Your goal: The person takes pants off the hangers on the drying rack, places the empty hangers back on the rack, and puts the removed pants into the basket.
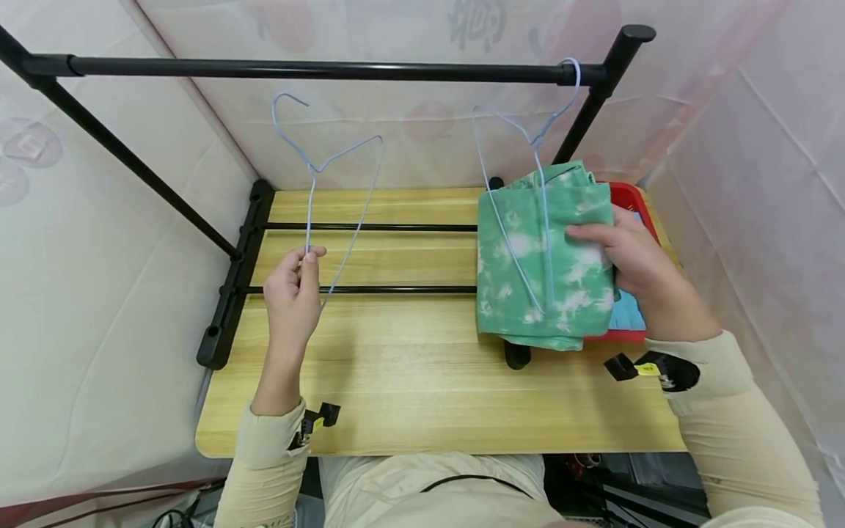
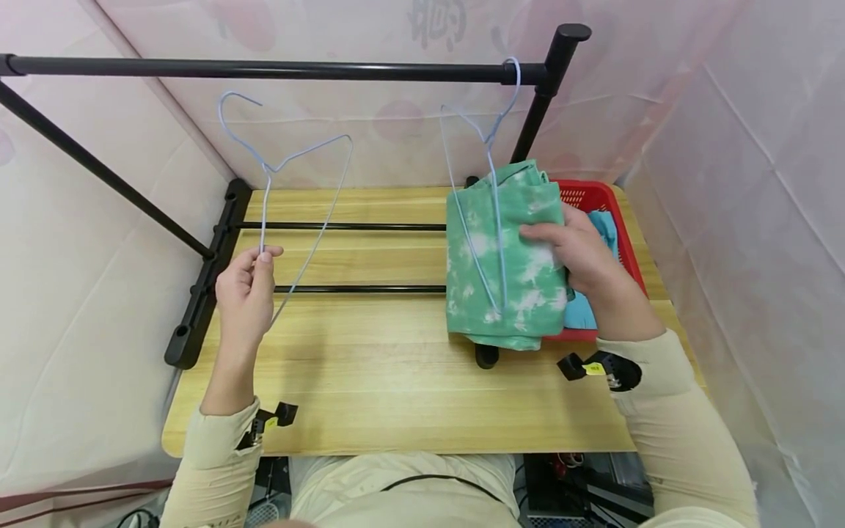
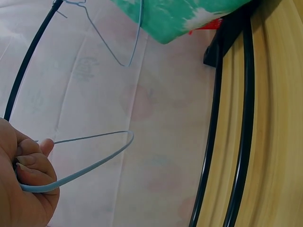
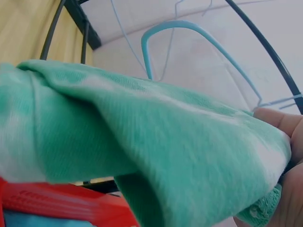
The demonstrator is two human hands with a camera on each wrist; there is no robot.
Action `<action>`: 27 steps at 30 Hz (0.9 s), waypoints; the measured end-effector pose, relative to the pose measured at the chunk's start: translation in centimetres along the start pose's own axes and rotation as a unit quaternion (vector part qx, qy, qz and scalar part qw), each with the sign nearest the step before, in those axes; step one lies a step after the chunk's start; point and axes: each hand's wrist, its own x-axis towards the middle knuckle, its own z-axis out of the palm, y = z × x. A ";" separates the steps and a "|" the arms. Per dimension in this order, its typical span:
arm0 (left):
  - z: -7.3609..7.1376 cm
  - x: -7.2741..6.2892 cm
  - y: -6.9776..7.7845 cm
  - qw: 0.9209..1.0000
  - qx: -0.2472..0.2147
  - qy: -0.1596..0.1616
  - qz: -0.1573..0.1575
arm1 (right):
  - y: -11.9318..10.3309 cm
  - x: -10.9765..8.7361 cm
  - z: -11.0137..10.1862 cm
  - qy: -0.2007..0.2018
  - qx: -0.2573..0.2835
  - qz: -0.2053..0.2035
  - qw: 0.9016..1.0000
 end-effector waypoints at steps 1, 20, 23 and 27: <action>0.0 0.0 0.0 1.000 0.000 -0.001 0.000 | 0.0 -0.2 -0.2 -0.001 0.004 -0.004 1.000; -0.4 -0.3 -1.0 1.000 0.003 -0.006 -0.015 | 0.2 -3.3 -2.3 -0.032 0.082 -0.040 0.995; -0.4 -0.3 -1.2 1.000 0.004 -0.005 -0.015 | 0.2 -3.5 -2.8 -0.036 0.090 -0.044 0.994; -0.3 -0.4 -1.3 1.000 0.005 -0.007 -0.018 | 0.7 -3.9 -4.1 -0.062 0.118 -0.055 0.990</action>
